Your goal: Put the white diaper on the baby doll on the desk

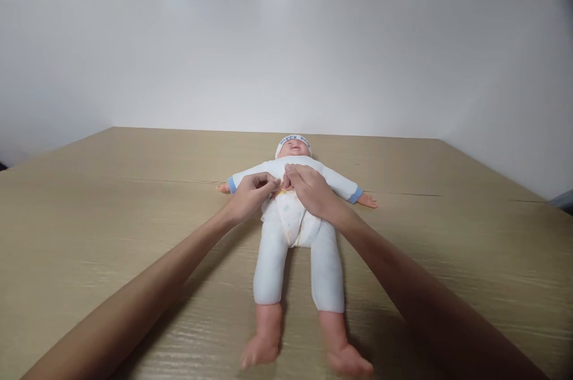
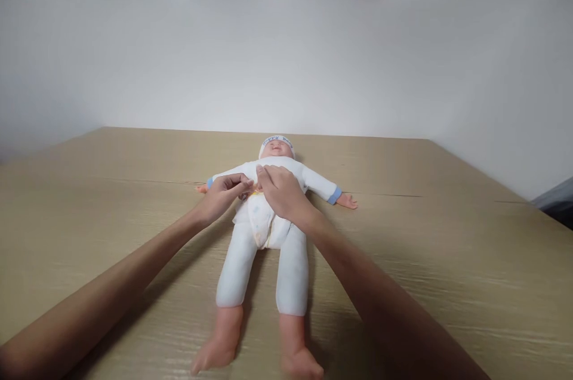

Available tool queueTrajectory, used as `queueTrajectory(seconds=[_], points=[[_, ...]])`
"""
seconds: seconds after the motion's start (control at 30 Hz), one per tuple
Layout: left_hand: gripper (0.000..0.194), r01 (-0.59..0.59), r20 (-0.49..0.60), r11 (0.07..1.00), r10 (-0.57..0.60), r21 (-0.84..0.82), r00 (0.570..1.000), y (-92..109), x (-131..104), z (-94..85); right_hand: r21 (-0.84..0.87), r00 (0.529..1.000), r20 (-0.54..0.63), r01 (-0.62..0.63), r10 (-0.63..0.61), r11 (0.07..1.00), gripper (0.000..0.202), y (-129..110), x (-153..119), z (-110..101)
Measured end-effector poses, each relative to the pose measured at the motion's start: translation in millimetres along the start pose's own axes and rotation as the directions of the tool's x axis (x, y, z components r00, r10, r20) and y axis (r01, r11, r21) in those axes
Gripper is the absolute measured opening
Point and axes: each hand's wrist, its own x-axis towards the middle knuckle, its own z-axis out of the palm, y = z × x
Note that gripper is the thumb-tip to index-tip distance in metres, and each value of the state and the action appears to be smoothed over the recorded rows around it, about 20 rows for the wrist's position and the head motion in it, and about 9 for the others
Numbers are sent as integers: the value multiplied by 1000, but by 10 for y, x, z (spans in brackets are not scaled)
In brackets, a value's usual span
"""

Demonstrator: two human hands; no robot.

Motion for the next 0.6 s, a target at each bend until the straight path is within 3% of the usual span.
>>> queueTrajectory(seconds=[0.23,0.33,0.43,0.5,0.6], points=[[50,-26,-1,997,26,68,1000,-1,-38,45,-54,994,103,30,-25,998,49,-65,-7,-80],[42,-70,-42,997,71,21,997,-106,-45,65,-130,996,91,31,-19,991,38,-73,-16,-88],[33,-72,-167,994,58,-84,984,-258,-25,81,-150,994,114,23,-6,988,30,-77,-26,-101],[37,-23,-222,997,5,-76,975,-352,-8,76,-145,991,132,10,9,989,28,-84,-33,-115],[46,23,-193,999,-31,-42,981,-445,14,42,-138,990,138,-2,21,990,27,-95,-43,-134]])
